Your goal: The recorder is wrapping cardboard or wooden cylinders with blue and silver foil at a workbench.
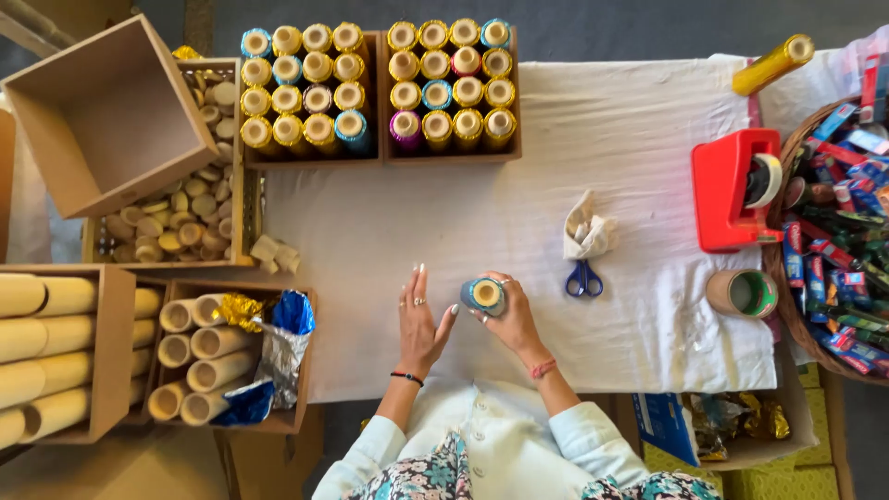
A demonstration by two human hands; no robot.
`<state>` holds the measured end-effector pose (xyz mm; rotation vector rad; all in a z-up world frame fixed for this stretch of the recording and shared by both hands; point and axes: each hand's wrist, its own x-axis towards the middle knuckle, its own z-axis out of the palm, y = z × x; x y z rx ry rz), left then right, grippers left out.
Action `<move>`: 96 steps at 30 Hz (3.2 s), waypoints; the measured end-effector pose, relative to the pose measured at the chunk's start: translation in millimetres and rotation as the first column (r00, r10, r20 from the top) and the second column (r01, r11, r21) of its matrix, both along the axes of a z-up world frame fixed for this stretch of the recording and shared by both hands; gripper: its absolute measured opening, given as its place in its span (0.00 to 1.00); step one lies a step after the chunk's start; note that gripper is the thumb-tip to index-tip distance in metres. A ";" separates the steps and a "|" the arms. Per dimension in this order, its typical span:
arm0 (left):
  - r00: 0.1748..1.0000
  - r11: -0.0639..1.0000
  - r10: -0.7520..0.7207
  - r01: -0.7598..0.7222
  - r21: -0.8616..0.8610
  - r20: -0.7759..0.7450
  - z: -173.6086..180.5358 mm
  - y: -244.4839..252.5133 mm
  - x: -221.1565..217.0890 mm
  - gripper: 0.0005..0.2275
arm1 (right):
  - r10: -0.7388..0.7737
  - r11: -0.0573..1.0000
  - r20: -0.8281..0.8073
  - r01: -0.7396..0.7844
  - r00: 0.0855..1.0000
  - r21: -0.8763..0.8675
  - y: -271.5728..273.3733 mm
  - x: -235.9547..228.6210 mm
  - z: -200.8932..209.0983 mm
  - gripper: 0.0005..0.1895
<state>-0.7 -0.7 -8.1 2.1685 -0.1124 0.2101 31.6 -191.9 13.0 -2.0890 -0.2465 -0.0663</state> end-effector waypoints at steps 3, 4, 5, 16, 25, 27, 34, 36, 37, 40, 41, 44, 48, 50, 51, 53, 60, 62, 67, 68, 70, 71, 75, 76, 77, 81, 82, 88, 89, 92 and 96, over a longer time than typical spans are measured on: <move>0.999 0.983 0.048 -0.048 0.176 0.006 -22.8 -1.1 -5.2 0.37 | -0.092 0.994 -0.081 0.097 0.992 0.058 -9.9 10.0 6.5 0.33; 1.000 0.960 0.030 -0.031 0.279 0.010 -28.8 -2.5 -5.2 0.37 | -0.144 0.982 -0.085 0.153 0.986 0.111 -15.3 18.3 5.8 0.33; 1.000 0.925 0.012 -0.016 0.379 0.012 -34.7 -4.0 -4.3 0.36 | -0.194 0.965 -0.091 0.207 0.977 0.163 -20.8 27.4 5.3 0.32; 0.997 0.871 0.073 -0.050 0.489 -0.028 -32.3 -8.3 5.8 0.31 | -0.449 0.874 0.014 0.436 0.893 0.214 -100.3 254.0 -2.8 0.28; 0.996 0.863 0.093 -0.075 0.499 -0.011 -42.8 -11.3 9.9 0.32 | -0.489 0.871 0.068 0.484 0.869 0.078 -69.6 383.2 -14.5 0.30; 0.994 0.853 0.113 -0.099 0.513 0.004 -45.4 -9.6 11.0 0.32 | -0.498 0.865 0.045 0.492 0.866 0.093 -60.0 390.6 -19.2 0.31; 0.993 0.855 0.121 -0.103 0.509 -0.001 -48.6 -9.9 7.4 0.33 | -0.463 0.879 0.052 0.450 0.885 0.158 -46.5 390.4 -37.6 0.29; 0.993 0.856 0.117 -0.097 0.508 -0.007 -48.0 -9.6 7.9 0.33 | -0.470 0.874 0.054 0.456 0.881 0.165 -47.4 391.4 -37.8 0.29; 0.994 0.856 0.110 -0.088 0.509 -0.012 -48.8 -9.0 9.5 0.33 | -0.469 0.875 0.060 0.455 0.881 0.163 -47.5 393.5 -37.1 0.29; 0.994 0.858 0.100 -0.069 0.509 -0.034 -46.7 -8.7 7.4 0.33 | -0.465 0.877 0.061 0.451 0.883 0.163 -44.2 392.3 -33.1 0.28; 0.994 0.859 0.097 -0.062 0.508 -0.043 -45.5 -8.9 6.7 0.33 | -0.463 0.878 0.063 0.448 0.884 0.167 -41.9 392.2 -30.9 0.27; 0.993 0.855 0.108 -0.069 0.515 -0.046 -46.9 -8.5 8.5 0.32 | -0.463 0.877 0.079 0.444 0.883 0.185 -36.5 398.8 -33.1 0.25; 0.990 0.850 0.120 -0.067 0.522 -0.068 -53.2 -8.4 5.3 0.32 | -0.442 0.889 0.109 0.419 0.890 0.187 -36.0 397.2 -31.6 0.24; 0.990 0.848 0.110 -0.047 0.527 -0.089 -55.8 -7.9 4.1 0.32 | -0.433 0.897 0.121 0.414 0.893 0.154 -37.2 395.3 -30.3 0.23; 0.989 0.848 0.115 -0.052 0.527 -0.088 -54.0 -8.9 4.7 0.32 | -0.428 0.899 0.122 0.409 0.895 0.154 -39.0 393.5 -31.8 0.23; 0.989 0.851 0.108 -0.041 0.524 -0.098 -50.5 -8.6 5.9 0.32 | -0.433 0.897 0.091 0.419 0.897 0.140 -42.6 388.5 -34.8 0.29; 0.987 0.854 0.134 -0.070 0.516 -0.088 -35.8 -9.3 11.0 0.32 | -0.507 0.850 0.018 0.497 0.862 0.176 -53.8 293.8 -101.4 0.31; 0.989 0.853 0.137 -0.086 0.514 -0.062 -32.2 -8.7 10.1 0.31 | -0.424 0.881 0.247 0.460 0.871 -0.112 -37.7 240.9 -95.0 0.28; 0.991 0.870 0.132 -0.098 0.483 -0.037 -31.7 -7.8 9.0 0.30 | -0.247 0.873 0.313 0.351 0.917 -0.339 8.3 98.7 -66.1 0.30; 0.990 0.874 0.138 -0.106 0.474 -0.032 -32.0 -8.4 7.3 0.29 | -0.224 0.850 0.278 0.327 0.934 -0.414 15.8 69.3 -61.7 0.27; 0.991 0.880 0.129 -0.106 0.463 -0.018 -32.2 -7.9 8.6 0.29 | -0.210 0.841 0.259 0.310 0.943 -0.444 18.2 32.2 -53.0 0.28; 0.991 0.883 0.131 -0.114 0.456 -0.006 -31.7 -7.2 7.7 0.29 | -0.189 0.836 0.235 0.281 0.954 -0.470 20.4 12.0 -48.5 0.28; 0.993 0.894 0.115 -0.105 0.436 0.004 -35.6 -6.9 1.3 0.29 | -0.180 0.869 0.106 0.209 0.978 -0.448 0.9 -17.1 -36.4 0.25; 0.996 0.895 0.094 -0.084 0.438 -0.001 -35.3 -3.5 0.9 0.29 | -0.194 0.872 0.106 0.221 0.975 -0.436 -7.0 -15.4 -32.4 0.23; 0.997 0.896 0.074 -0.063 0.440 -0.007 -35.3 0.3 0.4 0.29 | -0.207 0.875 0.106 0.233 0.972 -0.425 -14.4 -13.8 -28.6 0.21; 0.999 0.903 -0.009 0.023 0.430 -0.034 -30.5 15.9 -2.9 0.30 | -0.293 0.797 0.281 0.396 0.914 -0.457 -61.0 32.4 7.4 0.29; 0.998 0.906 -0.058 0.067 0.418 -0.034 -28.0 22.6 -9.9 0.29 | -0.341 0.747 0.302 0.452 0.890 -0.488 -74.1 41.0 2.3 0.32; 0.995 0.897 -0.096 0.092 0.431 -0.014 -20.5 57.3 -71.6 0.28 | -0.444 0.709 0.159 0.454 0.882 -0.539 -127.6 97.4 -68.5 0.23; 0.997 0.891 -0.079 0.080 0.447 -0.020 -21.9 59.8 -82.3 0.28 | -0.480 0.736 0.093 0.459 0.872 -0.498 -128.8 110.9 -74.4 0.19; 0.995 0.880 0.026 0.021 0.474 -0.092 -34.1 54.3 -130.9 0.28 | -0.414 0.823 0.145 0.437 0.899 -0.362 -102.2 120.8 -87.2 0.19; 0.987 0.901 0.129 -0.076 0.426 -0.097 -14.0 53.0 -141.0 0.25 | -0.235 0.859 0.322 0.351 0.917 -0.372 -26.4 75.2 -96.1 0.22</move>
